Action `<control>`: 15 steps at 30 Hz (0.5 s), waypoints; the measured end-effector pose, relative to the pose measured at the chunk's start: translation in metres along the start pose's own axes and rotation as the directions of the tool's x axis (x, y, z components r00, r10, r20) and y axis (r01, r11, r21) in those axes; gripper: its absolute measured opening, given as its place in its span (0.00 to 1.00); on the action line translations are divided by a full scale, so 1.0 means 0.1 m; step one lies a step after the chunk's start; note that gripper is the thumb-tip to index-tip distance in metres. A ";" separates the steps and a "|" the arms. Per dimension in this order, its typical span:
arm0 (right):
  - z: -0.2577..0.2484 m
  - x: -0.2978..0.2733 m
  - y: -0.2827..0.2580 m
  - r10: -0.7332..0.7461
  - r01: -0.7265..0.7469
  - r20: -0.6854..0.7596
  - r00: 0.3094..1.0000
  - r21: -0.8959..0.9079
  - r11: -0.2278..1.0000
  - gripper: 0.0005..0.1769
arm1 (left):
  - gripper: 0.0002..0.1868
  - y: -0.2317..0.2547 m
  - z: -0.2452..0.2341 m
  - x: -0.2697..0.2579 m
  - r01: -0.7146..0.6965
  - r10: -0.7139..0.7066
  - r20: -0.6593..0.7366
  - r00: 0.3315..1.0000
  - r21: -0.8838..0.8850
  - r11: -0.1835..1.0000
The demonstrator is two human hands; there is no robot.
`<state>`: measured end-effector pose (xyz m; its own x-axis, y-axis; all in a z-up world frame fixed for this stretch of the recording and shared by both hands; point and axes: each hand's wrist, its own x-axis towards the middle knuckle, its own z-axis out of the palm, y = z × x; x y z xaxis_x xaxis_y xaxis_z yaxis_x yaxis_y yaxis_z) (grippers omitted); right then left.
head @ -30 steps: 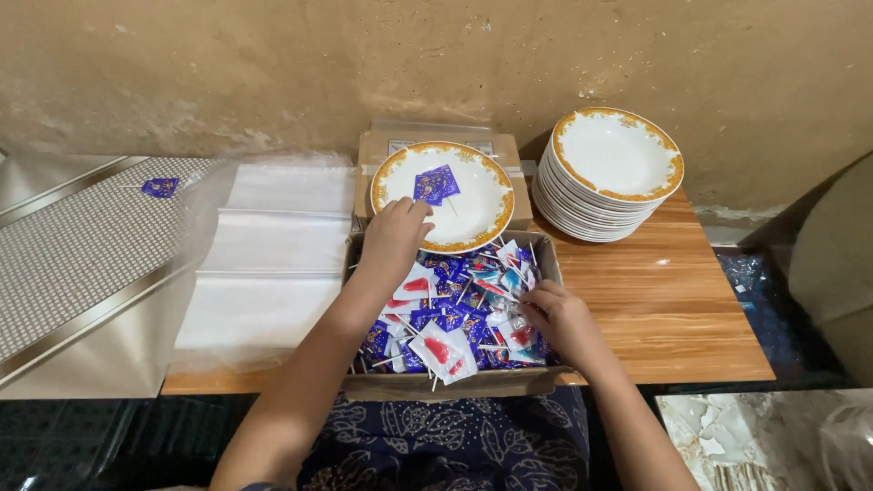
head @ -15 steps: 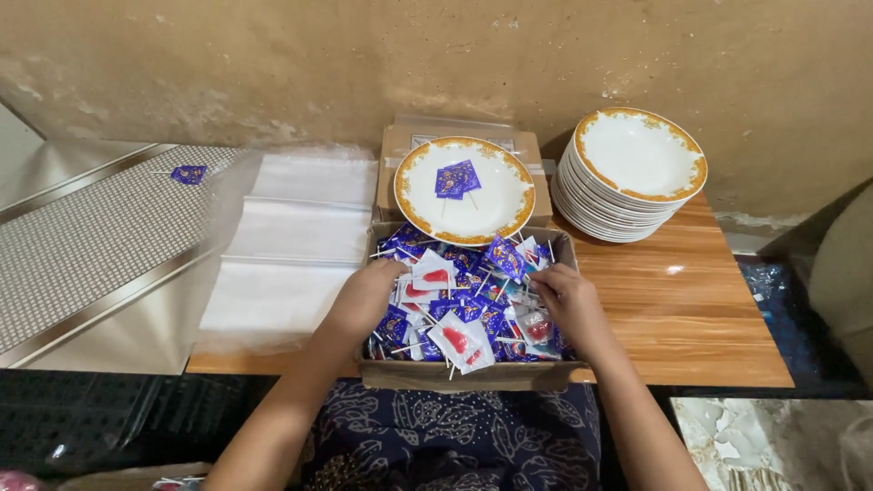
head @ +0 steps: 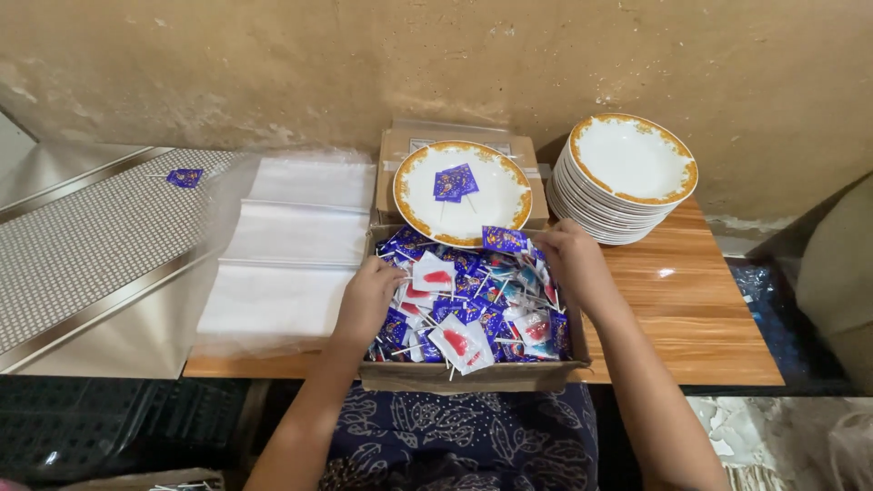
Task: Arranging small food packets and a ceramic plate inside a cardboard box for packaging.
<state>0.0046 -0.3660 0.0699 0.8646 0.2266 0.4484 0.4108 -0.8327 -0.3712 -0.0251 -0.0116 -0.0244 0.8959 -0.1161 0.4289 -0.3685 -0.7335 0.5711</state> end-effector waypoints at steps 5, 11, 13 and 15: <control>0.07 0.32 0.01 -0.002 -0.001 -0.009 1.000 -0.265 0.964 0.06 | 0.06 0.05 0.01 -0.02 0.024 -0.025 -0.040 0.999 -0.013 1.000; 0.39 0.65 0.25 0.001 -0.019 -0.034 0.999 -0.520 0.854 0.05 | 0.07 0.03 0.05 -0.04 -0.076 0.082 -0.089 0.993 0.069 0.995; 0.50 0.73 0.29 0.003 -0.022 -0.037 0.999 -0.533 0.846 0.07 | 0.07 0.02 0.07 -0.04 -0.107 0.117 -0.099 0.988 0.100 0.989; 0.73 0.83 0.44 -0.007 -0.039 -0.082 0.997 -0.537 0.843 0.09 | 0.07 0.01 0.09 -0.05 -0.141 0.160 -0.120 0.980 0.151 0.978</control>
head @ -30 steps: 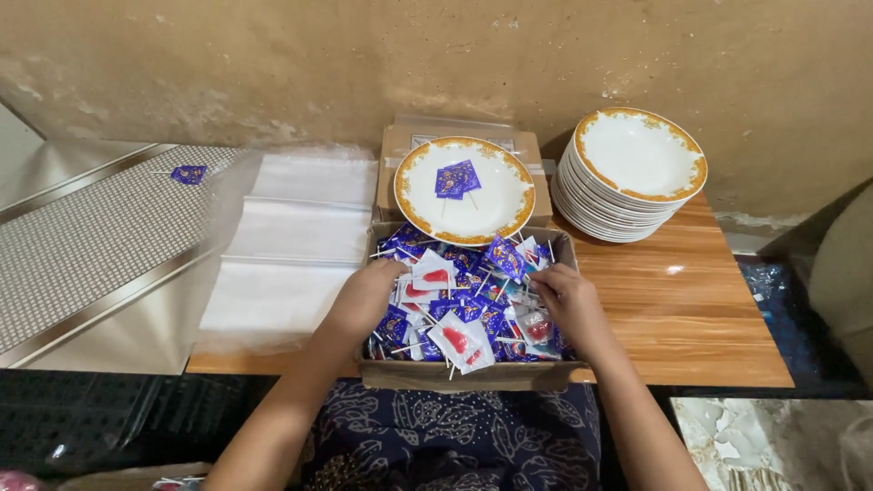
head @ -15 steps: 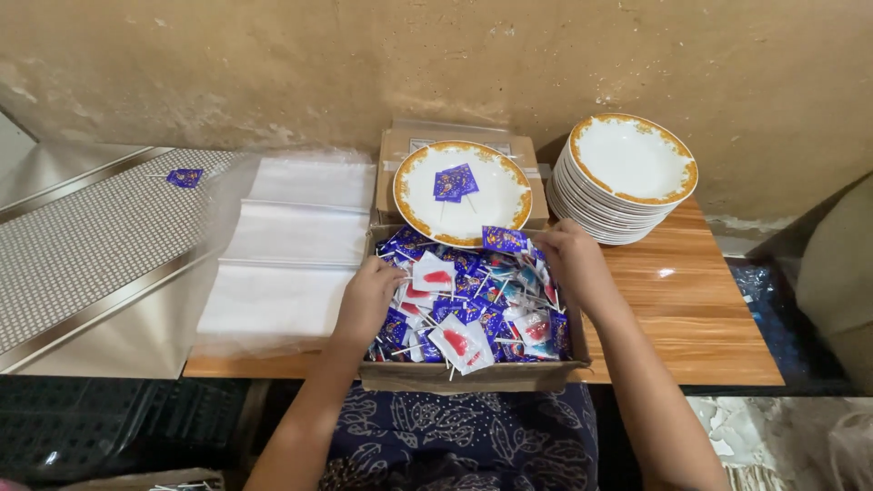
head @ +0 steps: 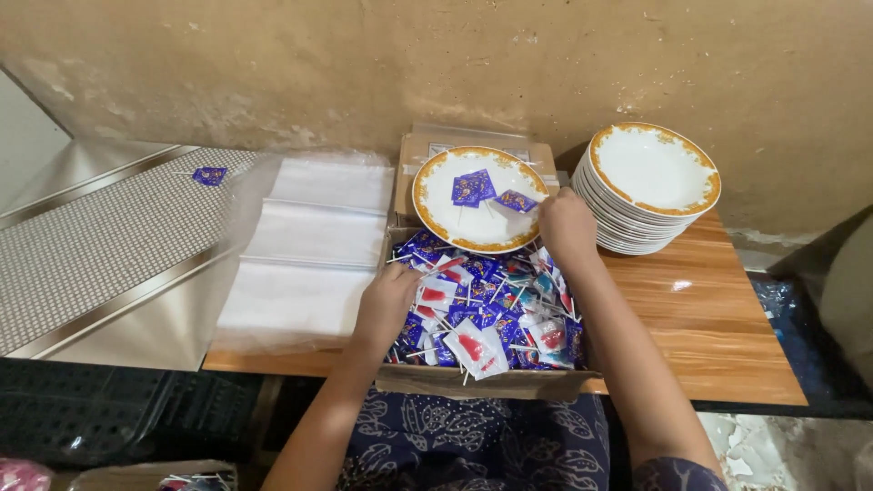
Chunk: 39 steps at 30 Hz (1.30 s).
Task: Arranging small food packets and a ceramic plate inside a cardboard box for packaging.
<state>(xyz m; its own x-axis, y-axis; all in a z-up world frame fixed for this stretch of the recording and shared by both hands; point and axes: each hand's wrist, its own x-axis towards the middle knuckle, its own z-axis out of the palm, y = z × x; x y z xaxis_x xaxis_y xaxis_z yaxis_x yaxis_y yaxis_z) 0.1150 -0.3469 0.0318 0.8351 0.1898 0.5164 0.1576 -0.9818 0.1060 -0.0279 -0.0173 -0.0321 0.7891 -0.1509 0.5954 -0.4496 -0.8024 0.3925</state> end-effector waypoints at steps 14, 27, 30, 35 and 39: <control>0.73 0.29 -0.43 0.058 -0.058 -0.079 0.995 0.004 0.998 0.09 | 0.08 0.00 -0.01 0.00 -0.033 0.032 -0.009 0.999 -0.040 0.999; -0.23 -0.10 -0.48 -0.009 0.001 0.022 1.000 0.328 0.945 0.04 | 0.07 0.07 -0.06 0.01 0.023 -0.026 -0.098 0.995 -0.031 0.999; -0.70 -0.39 -0.50 -0.095 0.046 0.091 0.991 0.437 0.898 0.06 | 0.07 0.06 -0.07 0.00 0.070 -0.082 -0.101 0.992 -0.117 0.991; -1.21 -0.76 -0.38 -0.333 0.095 0.231 0.914 0.677 0.730 0.04 | 0.07 0.16 -0.22 0.03 0.005 -0.047 -0.176 0.983 -0.236 0.972; -1.23 -0.92 -0.30 -0.433 0.147 0.277 0.858 0.676 0.722 0.06 | 0.07 0.10 -0.16 0.00 -0.008 -0.026 -0.151 0.988 -0.218 0.976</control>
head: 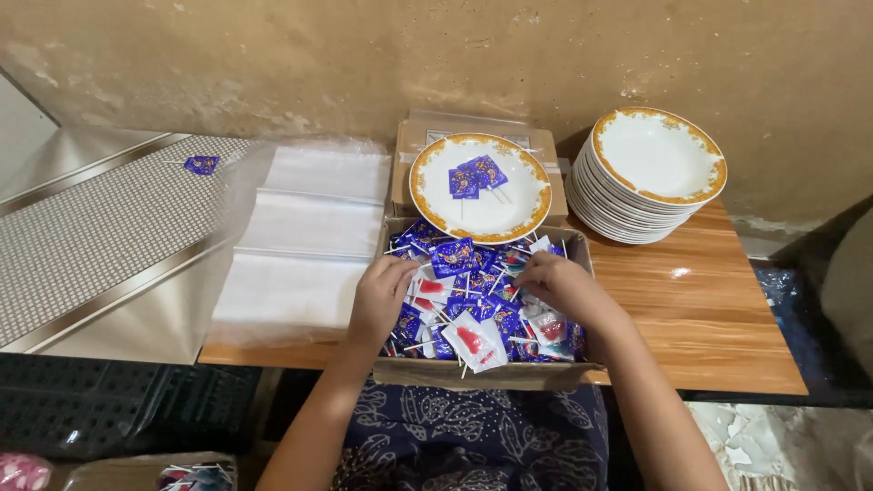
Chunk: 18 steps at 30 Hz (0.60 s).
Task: Arranging small food packets and a ceramic plate inside a cardboard box for packaging.
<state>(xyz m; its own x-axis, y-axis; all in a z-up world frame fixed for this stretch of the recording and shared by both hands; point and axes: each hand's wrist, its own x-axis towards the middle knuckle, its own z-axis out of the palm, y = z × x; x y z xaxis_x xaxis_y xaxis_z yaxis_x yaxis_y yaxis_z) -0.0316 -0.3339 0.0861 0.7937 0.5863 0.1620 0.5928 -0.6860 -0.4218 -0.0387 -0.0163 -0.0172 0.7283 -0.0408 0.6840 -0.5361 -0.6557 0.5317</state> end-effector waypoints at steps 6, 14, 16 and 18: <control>0.24 -0.01 0.28 -0.006 0.004 -0.008 1.000 -0.212 0.977 0.05 | 0.06 -0.18 0.15 -0.08 -0.022 0.010 0.141 0.990 0.084 0.996; 0.23 -0.24 0.58 0.070 -0.122 -0.243 0.967 -0.205 0.971 0.03 | 0.06 -0.11 0.10 -0.02 -0.048 0.034 0.089 0.995 0.166 0.985; 0.24 -0.32 0.66 0.087 -0.159 -0.299 0.950 -0.223 0.962 0.03 | 0.05 -0.03 0.04 0.00 -0.073 0.060 0.085 0.995 0.156 0.985; 0.24 -0.40 0.59 0.228 -0.348 -0.470 0.853 -0.187 0.919 0.03 | 0.03 0.11 -0.04 0.04 -0.149 0.144 0.082 0.986 0.063 0.987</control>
<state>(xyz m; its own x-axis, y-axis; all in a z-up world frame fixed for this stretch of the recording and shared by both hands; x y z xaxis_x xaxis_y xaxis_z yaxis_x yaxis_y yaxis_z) -0.0323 -0.3873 0.0332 0.8760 0.1416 0.4610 0.2937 -0.9148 -0.2772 -0.0436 -0.0205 -0.0067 0.6760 -0.1961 0.7104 -0.6107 -0.6885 0.3911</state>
